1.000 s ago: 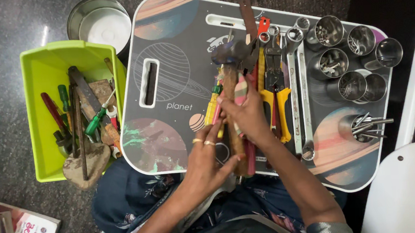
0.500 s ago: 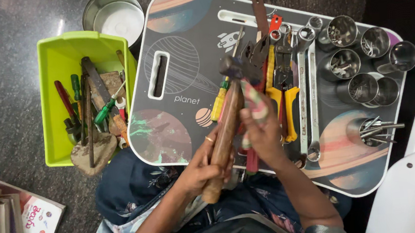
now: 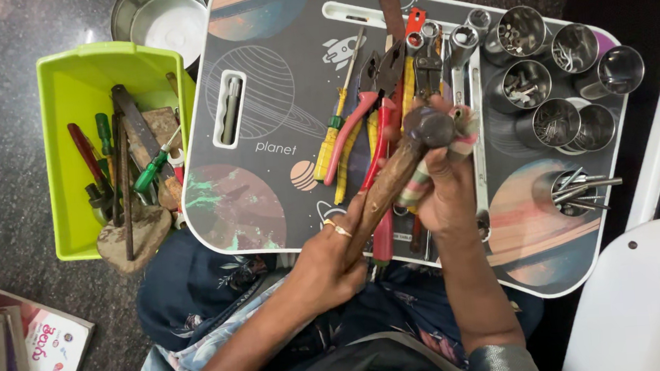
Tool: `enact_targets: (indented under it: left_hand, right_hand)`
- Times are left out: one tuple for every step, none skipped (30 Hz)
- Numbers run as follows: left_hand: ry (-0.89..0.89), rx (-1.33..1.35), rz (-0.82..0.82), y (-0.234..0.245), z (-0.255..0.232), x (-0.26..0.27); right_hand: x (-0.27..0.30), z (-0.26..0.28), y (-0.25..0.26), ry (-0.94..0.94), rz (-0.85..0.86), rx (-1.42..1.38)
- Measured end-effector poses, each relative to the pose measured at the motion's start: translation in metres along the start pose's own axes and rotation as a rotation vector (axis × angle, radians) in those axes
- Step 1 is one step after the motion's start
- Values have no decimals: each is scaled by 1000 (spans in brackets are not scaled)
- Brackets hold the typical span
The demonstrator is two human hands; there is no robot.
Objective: The person sits on the floor and wipes various hand tools with a cloth. They clean a hammer, pliers, and a screwdriver one at a time, placing each cleaned tool on a tray.
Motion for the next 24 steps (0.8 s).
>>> enact_targets:
  left_hand:
    - [40, -112, 23, -3, 0, -3]
    - [80, -223, 46, -5, 1, -5]
    - [123, -334, 71, -6, 2, -5]
    - [45, -402, 40, -4, -2, -7]
    - [-33, -469, 10, -1, -5, -8]
    - [-112, -535, -20, 2, -9, -9]
    - [-133, -586, -12, 5, -11, -9]
    - [-155, -637, -4, 9, -13, -7]
    - [-176, -689, 8, 12, -15, -5]
    - [-188, -724, 14, 14, -18, -4]
    - [-200, -759, 18, 15, -20, -3]
    - [-212, -794, 22, 16, -23, -2]
    - [-175, -725, 35, 17, -22, -1]
    - [-137, -655, 48, 19, -21, -1]
    - [-102, -584, 61, 20, -20, -1]
    - [-94, -516, 60, 21, -20, 0]
    - [-85, -451, 56, 22, -21, 2]
    - [-76, -385, 52, 23, -20, 3]
    - [-46, -253, 76, 21, -19, 6]
    - [-17, -120, 99, 19, -16, 8]
    - [11, 13, 123, 17, -14, 10]
    - [85, 273, 150, 13, -11, 13]
    - [157, 535, 175, 8, -9, 16]
    - [230, 797, 200, 3, -8, 19]
  right_hand:
    - [-1, 0, -5, -29, 52, -47]
    - [-1, 1, -10, -59, 104, -94]
    - [-1, 1, -13, -90, 154, -143]
    - [-1, 5, -13, -90, 169, -205]
    - [-2, 10, -12, -88, 182, -268]
    - [-2, 15, -9, -87, 195, -330]
    - [-1, 22, -4, -54, 198, -307]
    - [0, 32, 2, -21, 201, -284]
    - [1, 38, 9, 13, 202, -264]
    - [2, 39, 15, 53, 148, -130]
    - [4, 41, 20, 92, 94, 4]
    - [6, 42, 24, 131, 40, 139]
    - [8, 41, 25, 150, 47, 185]
    - [9, 41, 26, 168, 52, 230]
    - [11, 40, 27, 188, 57, 277]
    - [12, 38, 28, 136, 71, 227]
    - [11, 36, 29, 84, 89, 177]
    - [9, 32, 30, 31, 106, 128]
    - [10, 31, 33, 38, 87, 98]
    - [9, 29, 35, 44, 67, 69]
    - [9, 27, 39, 52, 46, 40]
    - [9, 27, 43, 76, -9, 75]
    - [9, 28, 47, 102, -64, 114]
    - [9, 29, 51, 127, -119, 152]
Point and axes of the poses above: each hand's wrist, its own x-axis away from the middle knuckle, its own y-axis out of the back of the hand, z = x × y, the point moved 4 cm from there along -x, towards the middle knuckle, and after that the axes turned 9 degrees about -y, right-handed, at the moved point
